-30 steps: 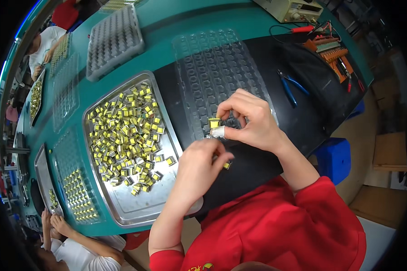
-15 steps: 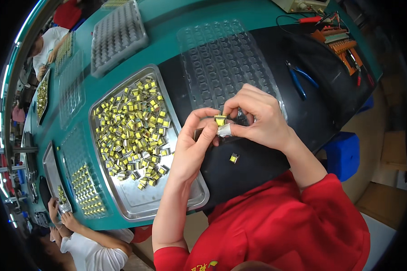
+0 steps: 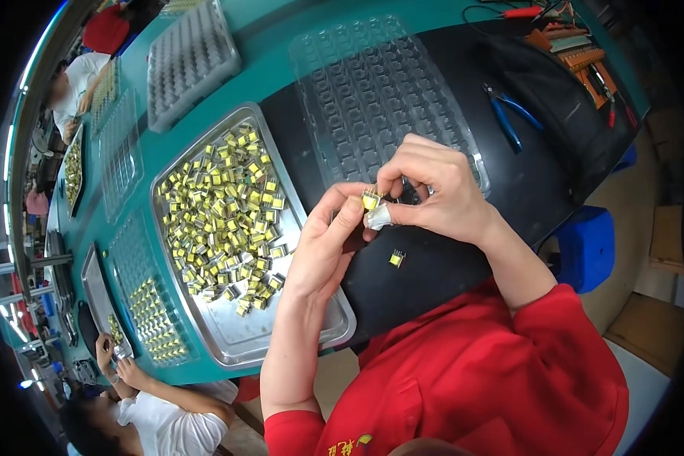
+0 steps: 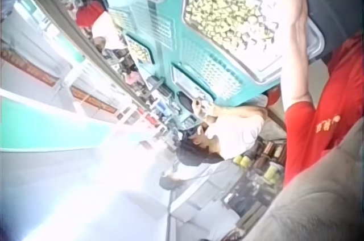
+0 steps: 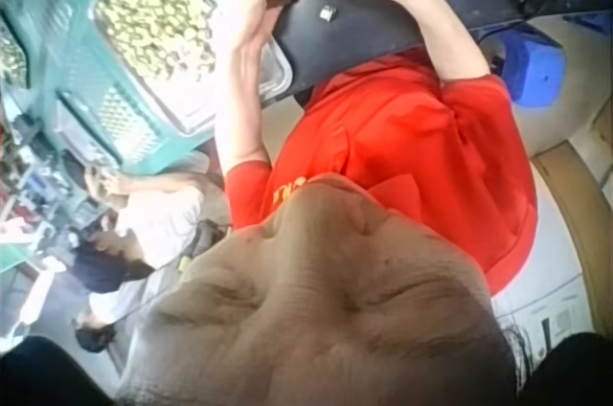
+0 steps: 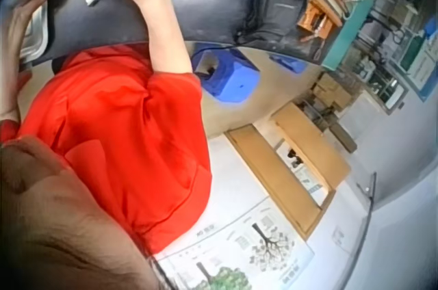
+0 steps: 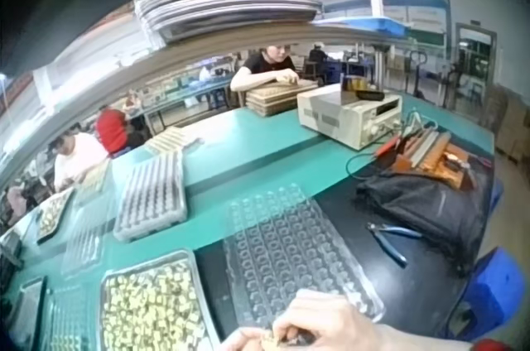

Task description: The person is sitting at a workbench in a factory, picking up small yellow components and applying small label strips or tape to them before placing them into a tray.

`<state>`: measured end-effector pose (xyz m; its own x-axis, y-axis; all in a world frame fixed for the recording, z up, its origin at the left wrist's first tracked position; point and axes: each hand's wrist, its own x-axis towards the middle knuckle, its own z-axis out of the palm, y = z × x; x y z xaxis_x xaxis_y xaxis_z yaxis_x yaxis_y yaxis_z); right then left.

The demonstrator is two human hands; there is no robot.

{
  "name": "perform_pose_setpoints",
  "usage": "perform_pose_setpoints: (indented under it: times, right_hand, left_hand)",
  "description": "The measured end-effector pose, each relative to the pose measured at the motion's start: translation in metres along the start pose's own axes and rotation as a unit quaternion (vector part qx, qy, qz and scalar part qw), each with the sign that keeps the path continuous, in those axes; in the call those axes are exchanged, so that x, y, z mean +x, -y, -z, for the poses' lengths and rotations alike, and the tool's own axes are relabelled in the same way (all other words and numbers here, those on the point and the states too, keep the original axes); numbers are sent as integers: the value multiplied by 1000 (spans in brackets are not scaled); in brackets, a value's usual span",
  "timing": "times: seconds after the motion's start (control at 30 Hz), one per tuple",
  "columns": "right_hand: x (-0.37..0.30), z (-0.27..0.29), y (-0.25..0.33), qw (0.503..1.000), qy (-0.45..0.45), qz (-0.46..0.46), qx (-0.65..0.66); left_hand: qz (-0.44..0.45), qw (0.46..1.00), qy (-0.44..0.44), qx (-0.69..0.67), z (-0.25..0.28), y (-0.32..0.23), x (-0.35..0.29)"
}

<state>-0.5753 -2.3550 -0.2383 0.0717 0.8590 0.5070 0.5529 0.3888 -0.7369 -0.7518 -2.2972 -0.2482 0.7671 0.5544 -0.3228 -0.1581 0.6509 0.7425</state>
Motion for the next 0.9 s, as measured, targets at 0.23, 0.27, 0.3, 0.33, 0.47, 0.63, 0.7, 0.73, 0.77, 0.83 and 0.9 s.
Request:
perform_pose_setpoints:
  times: [0.23,0.27,0.3,0.33,0.47,0.63,0.7,0.73,0.77,0.83,0.9]
  right_hand:
    - [1,0,-1,1000,10,-2,-1]
    - [1,-1,-1,1000,11,-1,-1]
    - [1,-2,-2,1000,12,1,-1]
    - [1,-2,-2,1000,12,0,0]
    - [1,-4,-1,1000,14,3,-2]
    - [1,-4,-1,1000,9,18,-5]
    - [1,-5,-1,999,-3,36,-7]
    - [0,-6,-1,999,-2,36,-5]
    - [0,-6,0,1000,3,12,13]
    - [-2,-3,-2,999,9,-12,30]
    - [-5,1,-8,992,37,-75,94]
  left_hand:
    - [10,1000,0,-2,0,2,3]
    - [9,1000,-5,3,-2,1,3]
    - [8,1000,-11,8,-2,1,2]
    - [9,1000,-12,7,-1,2,2]
    - [-19,998,-30,43,0,3,0]
    - [-43,997,-34,52,1,3,-1]
    - [-53,996,-33,58,1,2,-2]
    - [-53,996,-35,58,2,2,-3]
    - [-52,997,-30,54,2,2,-3]
    - [-53,997,-25,50,2,1,-4]
    - [-60,997,-14,41,-1,0,-4]
